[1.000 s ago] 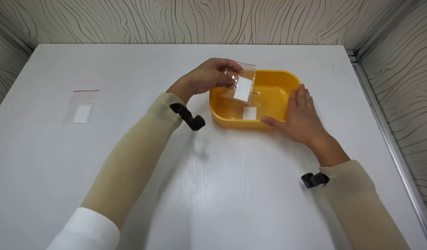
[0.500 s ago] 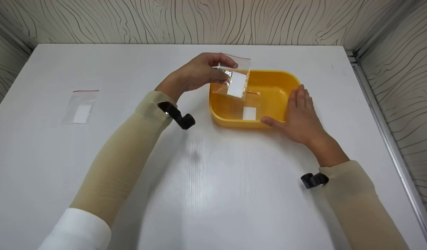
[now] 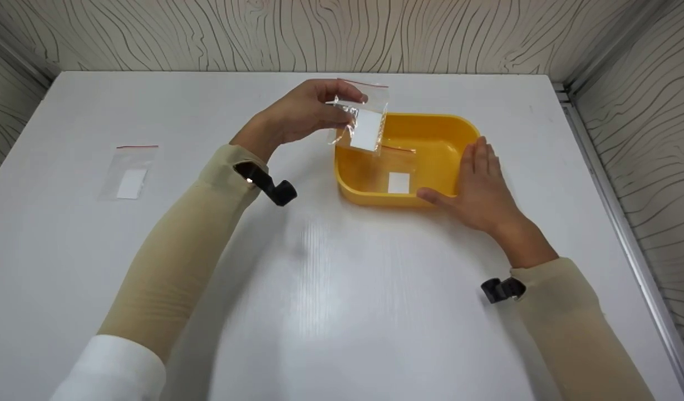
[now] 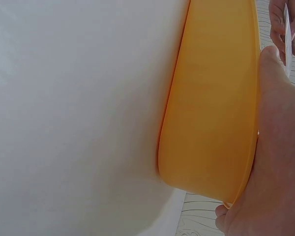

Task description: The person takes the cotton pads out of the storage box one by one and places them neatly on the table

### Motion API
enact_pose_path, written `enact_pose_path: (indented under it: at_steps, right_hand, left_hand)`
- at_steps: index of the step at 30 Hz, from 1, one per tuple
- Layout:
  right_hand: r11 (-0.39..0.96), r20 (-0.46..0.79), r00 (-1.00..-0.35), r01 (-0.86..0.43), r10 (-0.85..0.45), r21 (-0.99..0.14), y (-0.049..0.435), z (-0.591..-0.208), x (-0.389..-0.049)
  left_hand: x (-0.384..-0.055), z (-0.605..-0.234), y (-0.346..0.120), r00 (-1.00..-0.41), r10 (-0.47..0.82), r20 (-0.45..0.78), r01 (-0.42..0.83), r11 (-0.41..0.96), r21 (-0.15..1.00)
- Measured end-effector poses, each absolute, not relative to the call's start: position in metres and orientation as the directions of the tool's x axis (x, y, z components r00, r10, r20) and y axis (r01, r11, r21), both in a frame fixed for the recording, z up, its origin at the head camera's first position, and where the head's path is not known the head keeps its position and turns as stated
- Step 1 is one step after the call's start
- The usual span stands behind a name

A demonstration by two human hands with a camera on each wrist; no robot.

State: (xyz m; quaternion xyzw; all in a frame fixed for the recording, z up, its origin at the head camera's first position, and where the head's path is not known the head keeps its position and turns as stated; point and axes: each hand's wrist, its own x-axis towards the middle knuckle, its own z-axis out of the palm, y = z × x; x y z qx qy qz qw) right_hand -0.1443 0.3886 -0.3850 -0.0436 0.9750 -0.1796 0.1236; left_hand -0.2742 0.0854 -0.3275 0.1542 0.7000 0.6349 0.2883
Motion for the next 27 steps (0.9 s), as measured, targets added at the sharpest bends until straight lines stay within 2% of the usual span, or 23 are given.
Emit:
enact_pose_path:
  at_steps: [27]
  right_hand:
    - [0.928, -0.212, -0.967, -0.054, -0.14, -0.367, 0.39, -0.384, -0.144]
  left_hand:
    - [-0.273, -0.328, 0.033, -0.814, 0.56, -0.156, -0.122, 0.098, 0.988]
